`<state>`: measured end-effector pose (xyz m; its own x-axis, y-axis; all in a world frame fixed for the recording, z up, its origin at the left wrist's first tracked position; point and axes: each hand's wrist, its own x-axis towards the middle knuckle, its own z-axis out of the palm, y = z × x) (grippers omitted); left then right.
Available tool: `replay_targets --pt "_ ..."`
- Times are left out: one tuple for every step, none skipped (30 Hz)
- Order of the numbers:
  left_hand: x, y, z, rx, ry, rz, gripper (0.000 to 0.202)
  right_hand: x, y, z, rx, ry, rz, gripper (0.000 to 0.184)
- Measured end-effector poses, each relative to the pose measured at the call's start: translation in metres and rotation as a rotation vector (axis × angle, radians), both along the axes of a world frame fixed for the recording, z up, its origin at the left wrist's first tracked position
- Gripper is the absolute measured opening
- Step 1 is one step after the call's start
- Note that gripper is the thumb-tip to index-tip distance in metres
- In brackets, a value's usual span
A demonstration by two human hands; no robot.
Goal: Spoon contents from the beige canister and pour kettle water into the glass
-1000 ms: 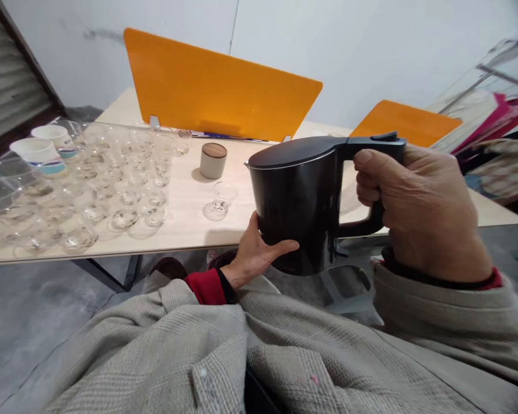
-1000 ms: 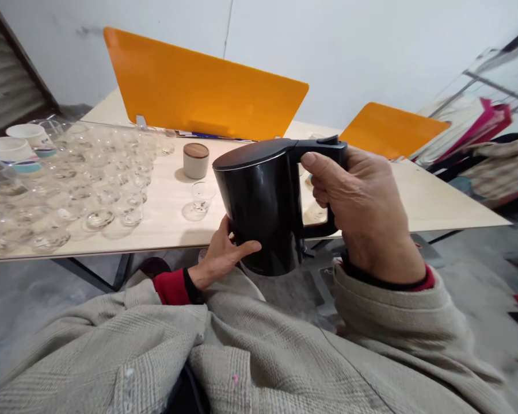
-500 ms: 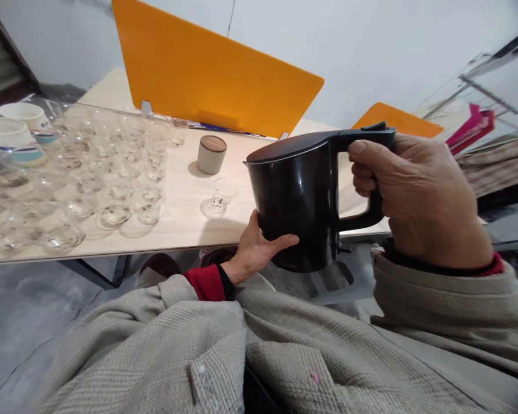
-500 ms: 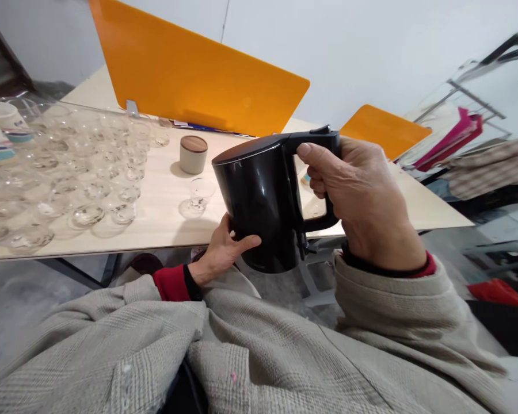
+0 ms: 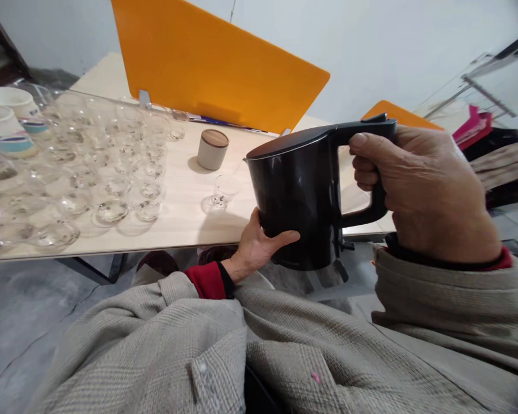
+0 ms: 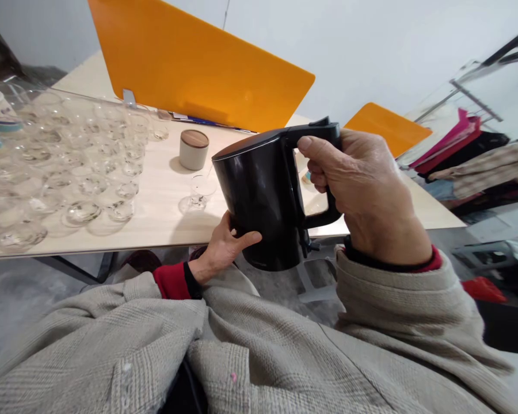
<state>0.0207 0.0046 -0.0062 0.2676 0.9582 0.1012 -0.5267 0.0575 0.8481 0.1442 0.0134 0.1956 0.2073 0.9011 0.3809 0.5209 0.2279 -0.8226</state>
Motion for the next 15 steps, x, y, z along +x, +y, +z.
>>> replay_targets --pt "-0.0002 0.0001 0.0003 -0.003 0.0 0.001 0.094 -0.0004 0.0 0.0002 -0.001 -0.001 -0.002 0.037" --pt "-0.0005 0.0 0.0008 -0.005 -0.001 0.0 0.094 -0.0008 -0.0002 0.0004 -0.005 -0.001 -0.002 0.036" --pt "-0.0008 0.0 0.0013 -0.007 -0.001 -0.002 0.096 -0.0013 -0.0006 0.0007 -0.009 0.001 -0.001 0.036" --pt "-0.001 0.0 0.0016 -0.009 0.0 -0.004 0.096 -0.0017 -0.001 0.0009 -0.012 0.003 0.001 0.035" --pt "-0.0012 0.0 0.0018 -0.011 0.002 -0.006 0.097 -0.0021 -0.0014 0.0011 -0.013 0.007 0.002 0.036" --pt "-0.0012 0.0 0.0019 -0.01 0.006 -0.009 0.097 -0.0022 -0.0018 0.0011 -0.012 0.011 0.002 0.036" --pt "-0.0011 0.0 0.0017 -0.009 0.009 -0.011 0.098 -0.0023 -0.0021 0.001 -0.01 0.015 0.002 0.036" --pt "-0.001 0.0 0.0013 -0.007 0.011 -0.012 0.097 -0.0022 -0.0024 0.0009 -0.008 0.017 0.003 0.036" --pt "-0.0007 -0.0001 0.0008 -0.004 0.013 -0.012 0.097 -0.0021 -0.0027 0.0007 -0.005 0.015 0.003 0.036" --pt "-0.0004 -0.0002 0.0003 -0.003 0.014 -0.012 0.097 -0.0021 -0.003 0.0006 -0.004 0.011 0.003 0.035" --pt "-0.0001 -0.0005 -0.0002 -0.002 0.013 -0.011 0.098 -0.0022 -0.0032 0.0006 -0.005 0.007 0.003 0.035" --pt "0.0002 -0.0007 -0.0007 -0.001 0.011 -0.01 0.098 -0.0024 -0.0034 0.0006 -0.007 0.004 0.004 0.035" --pt "0.0005 -0.0011 -0.001 0.0 0.009 -0.009 0.098 -0.0027 -0.0036 0.0008 -0.007 0.003 0.005 0.035" --pt "0.0006 -0.0014 -0.0012 0.001 0.008 -0.008 0.098 -0.0031 -0.0038 0.0009 -0.007 0.001 0.005 0.035" --pt "0.0007 -0.0016 -0.0013 0.001 0.007 -0.005 0.097 -0.0034 -0.0038 0.001 -0.005 0.0 0.005 0.036"
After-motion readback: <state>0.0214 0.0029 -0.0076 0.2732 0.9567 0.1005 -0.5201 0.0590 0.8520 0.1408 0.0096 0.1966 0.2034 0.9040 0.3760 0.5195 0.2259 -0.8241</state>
